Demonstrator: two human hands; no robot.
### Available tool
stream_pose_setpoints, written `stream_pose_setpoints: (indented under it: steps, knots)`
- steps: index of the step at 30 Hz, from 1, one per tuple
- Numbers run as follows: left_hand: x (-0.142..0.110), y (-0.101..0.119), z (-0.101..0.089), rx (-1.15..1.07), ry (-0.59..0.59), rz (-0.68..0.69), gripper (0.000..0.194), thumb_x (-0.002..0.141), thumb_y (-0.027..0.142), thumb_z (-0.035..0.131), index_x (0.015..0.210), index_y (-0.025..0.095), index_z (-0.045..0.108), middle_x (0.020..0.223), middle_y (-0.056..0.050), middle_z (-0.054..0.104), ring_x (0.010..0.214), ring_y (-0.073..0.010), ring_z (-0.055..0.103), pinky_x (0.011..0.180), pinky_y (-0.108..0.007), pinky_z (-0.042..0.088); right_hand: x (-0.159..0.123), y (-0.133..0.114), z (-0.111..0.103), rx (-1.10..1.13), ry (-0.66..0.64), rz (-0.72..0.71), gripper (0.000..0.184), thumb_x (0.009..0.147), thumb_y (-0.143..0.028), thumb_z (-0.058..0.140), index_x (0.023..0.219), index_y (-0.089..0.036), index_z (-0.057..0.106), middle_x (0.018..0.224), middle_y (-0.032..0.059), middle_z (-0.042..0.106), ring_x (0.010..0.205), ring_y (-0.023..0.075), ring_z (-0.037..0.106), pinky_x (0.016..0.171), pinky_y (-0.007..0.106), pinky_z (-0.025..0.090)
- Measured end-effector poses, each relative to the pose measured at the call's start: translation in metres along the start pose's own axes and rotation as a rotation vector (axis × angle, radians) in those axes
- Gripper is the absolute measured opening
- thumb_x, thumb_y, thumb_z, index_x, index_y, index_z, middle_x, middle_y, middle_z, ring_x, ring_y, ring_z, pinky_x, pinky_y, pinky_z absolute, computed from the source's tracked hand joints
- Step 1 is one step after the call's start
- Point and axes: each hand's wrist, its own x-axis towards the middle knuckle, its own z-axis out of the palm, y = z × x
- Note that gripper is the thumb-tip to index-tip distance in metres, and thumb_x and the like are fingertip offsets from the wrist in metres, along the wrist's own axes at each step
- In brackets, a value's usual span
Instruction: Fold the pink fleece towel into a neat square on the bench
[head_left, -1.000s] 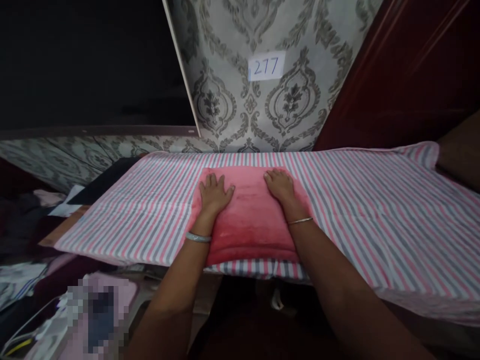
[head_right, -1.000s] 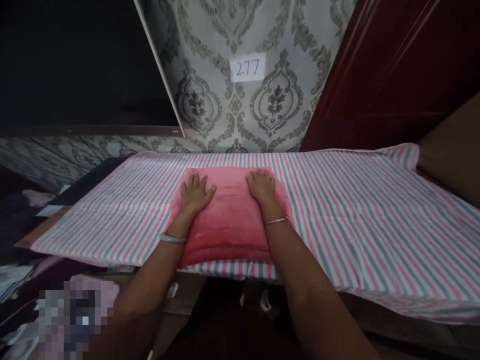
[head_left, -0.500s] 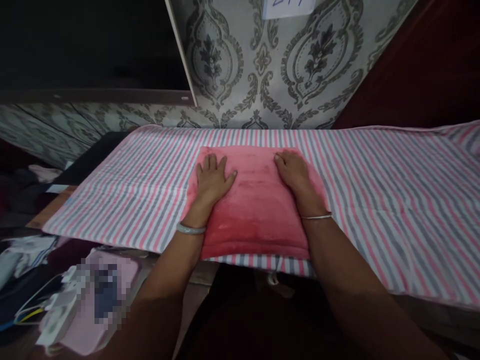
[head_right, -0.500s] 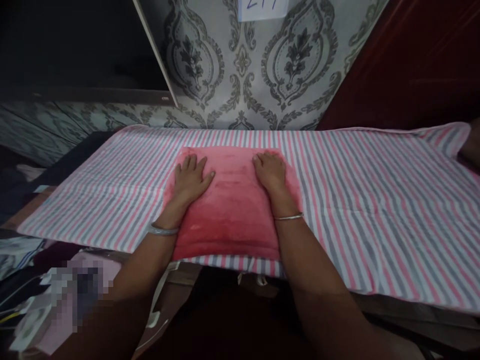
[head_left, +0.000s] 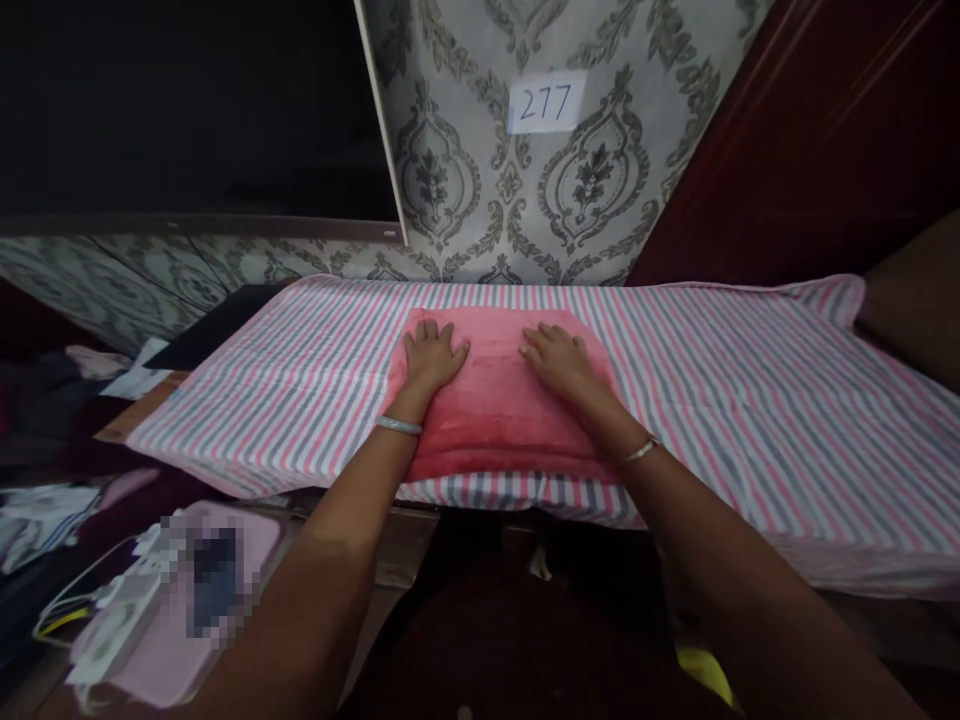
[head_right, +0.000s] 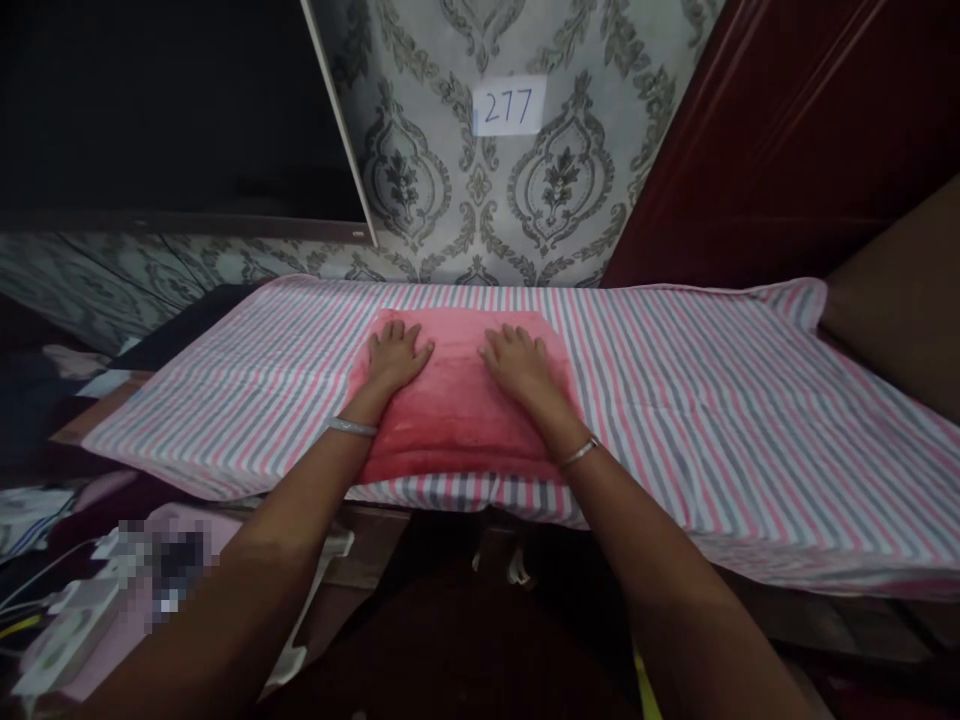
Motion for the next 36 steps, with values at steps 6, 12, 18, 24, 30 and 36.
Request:
stream_pose_setpoints:
  steps: [6,12,18,24,30,36]
  knots:
    - [-0.047,0.019,-0.035,-0.058,-0.018,0.179,0.063,0.102,0.049,0.033,0.156,0.016,0.039,0.163,-0.014,0.037,0.154,-0.0306,0.026,0.125,-0.056,0.012,-0.071,-0.021,-0.010,-0.012,-0.053,-0.190,0.053,0.106,-0.042,0.029,0.151,-0.026,0.049,0.162,0.0097,0.038,0.151,0.0321,0.030,0.119,0.058,0.025]
    - [-0.119,0.026,-0.004,-0.008,-0.014,0.302,0.065,0.101,0.050,0.040,0.159,0.021,0.033,0.168,-0.011,0.025,0.156,-0.0333,0.019,0.124,-0.063,0.015,-0.097,-0.037,0.021,-0.074,-0.038,-0.221,0.056,0.102,-0.033,0.035,0.157,-0.026,0.041,0.167,0.0058,0.027,0.154,0.0314,0.021,0.121,0.059,0.020]
    - [-0.121,0.021,0.015,0.017,0.037,0.319,0.065,0.101,0.048,0.041,0.160,0.023,0.031,0.168,-0.011,0.025,0.156,-0.0333,0.019,0.123,-0.064,0.018,-0.102,-0.037,0.034,-0.061,0.000,-0.213,0.056,0.101,-0.032,0.035,0.157,-0.027,0.041,0.167,0.0035,0.026,0.155,0.0292,0.021,0.122,0.059,0.018]
    - [-0.121,0.020,0.013,0.022,0.054,0.316,0.064,0.101,0.049,0.040,0.159,0.022,0.034,0.168,-0.011,0.026,0.156,-0.0340,0.020,0.123,-0.065,0.019,-0.101,-0.038,0.028,-0.052,-0.017,-0.210,0.057,0.101,-0.034,0.035,0.157,-0.026,0.041,0.167,0.0046,0.025,0.155,0.0291,0.019,0.123,0.059,0.018]
    - [-0.124,0.021,0.011,0.014,0.079,0.305,0.062,0.100,0.046,0.043,0.158,0.025,0.035,0.167,-0.009,0.030,0.155,-0.0322,0.024,0.123,-0.063,0.022,-0.103,-0.040,0.027,-0.037,-0.008,-0.204,0.056,0.101,-0.033,0.035,0.157,-0.026,0.042,0.167,0.0050,0.025,0.155,0.0291,0.020,0.123,0.059,0.018]
    - [-0.124,0.020,0.007,-0.005,0.104,0.309,0.058,0.101,0.044,0.042,0.155,0.023,0.041,0.164,-0.011,0.035,0.153,-0.0329,0.029,0.122,-0.063,0.024,-0.093,-0.038,0.013,-0.004,-0.090,-0.217,0.054,0.100,-0.031,0.039,0.153,-0.024,0.047,0.164,0.0074,0.034,0.153,0.0289,0.027,0.120,0.057,0.026]
